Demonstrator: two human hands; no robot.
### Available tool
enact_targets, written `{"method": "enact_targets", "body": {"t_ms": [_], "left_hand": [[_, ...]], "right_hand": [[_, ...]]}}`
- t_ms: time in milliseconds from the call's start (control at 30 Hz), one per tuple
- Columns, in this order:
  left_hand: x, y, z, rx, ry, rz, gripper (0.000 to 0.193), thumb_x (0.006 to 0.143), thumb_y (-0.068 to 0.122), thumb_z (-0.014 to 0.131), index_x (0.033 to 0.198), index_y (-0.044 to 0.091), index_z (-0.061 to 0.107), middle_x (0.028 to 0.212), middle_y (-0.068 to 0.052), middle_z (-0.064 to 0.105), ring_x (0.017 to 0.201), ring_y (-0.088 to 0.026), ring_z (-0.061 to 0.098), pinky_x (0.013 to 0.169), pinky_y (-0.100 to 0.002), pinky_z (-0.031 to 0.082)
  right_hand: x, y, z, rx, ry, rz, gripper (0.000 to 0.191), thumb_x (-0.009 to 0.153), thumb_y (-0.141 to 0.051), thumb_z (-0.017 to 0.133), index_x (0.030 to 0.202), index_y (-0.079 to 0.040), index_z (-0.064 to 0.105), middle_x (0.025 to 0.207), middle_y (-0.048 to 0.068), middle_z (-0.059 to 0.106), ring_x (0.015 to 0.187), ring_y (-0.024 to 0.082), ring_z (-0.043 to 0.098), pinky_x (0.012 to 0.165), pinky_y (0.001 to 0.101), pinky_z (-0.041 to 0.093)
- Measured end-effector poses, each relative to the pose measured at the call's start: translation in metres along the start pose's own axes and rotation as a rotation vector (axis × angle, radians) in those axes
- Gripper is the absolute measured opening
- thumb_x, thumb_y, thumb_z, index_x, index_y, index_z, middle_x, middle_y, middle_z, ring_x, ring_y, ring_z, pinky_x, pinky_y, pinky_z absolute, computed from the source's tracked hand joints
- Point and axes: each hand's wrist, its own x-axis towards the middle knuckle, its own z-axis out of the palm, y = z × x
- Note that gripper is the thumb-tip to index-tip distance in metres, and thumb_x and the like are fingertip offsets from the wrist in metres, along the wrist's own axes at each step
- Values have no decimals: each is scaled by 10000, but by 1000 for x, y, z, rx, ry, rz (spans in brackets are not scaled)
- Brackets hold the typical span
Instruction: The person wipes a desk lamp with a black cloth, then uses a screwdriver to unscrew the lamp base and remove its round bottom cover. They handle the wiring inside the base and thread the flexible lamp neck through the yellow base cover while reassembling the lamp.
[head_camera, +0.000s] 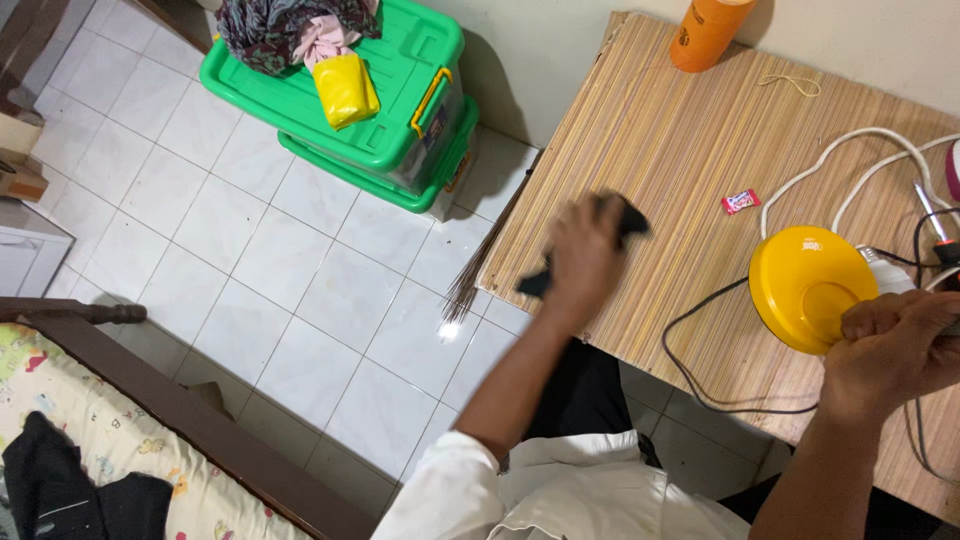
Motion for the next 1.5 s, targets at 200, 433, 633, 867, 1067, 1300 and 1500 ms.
{"method": "enact_targets", "body": {"t_ms": [200,433,633,867,1067,1300,1500], "left_hand": [[86,-77,-24,160,259,-236,527,709,159,852,1182,62,641,1160,-206,571,1099,-418,547,872,-540,469],[5,27,-5,-283,105,116,503,770,81,839,1235,48,651,1113,-232,573,1033,-418,569,882,-534,467],[33,21,16,-226,3,190,594,658,63,820,1228,52,651,1189,-208,577,1076,-419,556,921,-523,473],[141,-20,33,8,181,-63,496,755,107,813,1222,68,651,1200,-200,568,1115,-412,543,931,-504,479],[136,50,77,-134,67,229,550,795,113,796,1320,79,635,1296,-156,560,1150,-375,537,951,-503,469],[74,33,56,-99,-67,292,541,803,49,766,1330,106,655,1364,-128,568,1194,-350,544,970,-475,463],[-34,17,0,-96,-182,243,582,769,-20,763,1334,55,646,1369,-173,556,1176,-386,525,947,-499,445]], "right_hand": [[-5,-16,18,15,7,26,556,1317,-243,456,796,-78,352,575,41,382,449,102,354,499,282,306],[-2,-19,27,56,21,53,544,1313,-180,466,792,-71,350,588,53,391,467,120,379,500,284,322],[-7,-7,20,150,82,93,430,1260,-229,588,915,-42,411,618,46,389,489,116,385,472,272,321],[-15,-7,17,205,110,112,487,1259,-246,576,853,-48,395,630,38,397,506,109,396,486,264,338],[-14,-9,25,156,104,65,426,1226,-254,564,882,-53,412,613,26,393,488,90,378,478,256,348],[-9,-4,18,178,73,39,448,1241,-284,572,888,-52,425,601,33,393,485,101,382,488,269,358],[-10,-22,14,275,57,101,445,1259,-253,580,902,-61,396,606,38,387,488,104,370,486,266,338]]}}
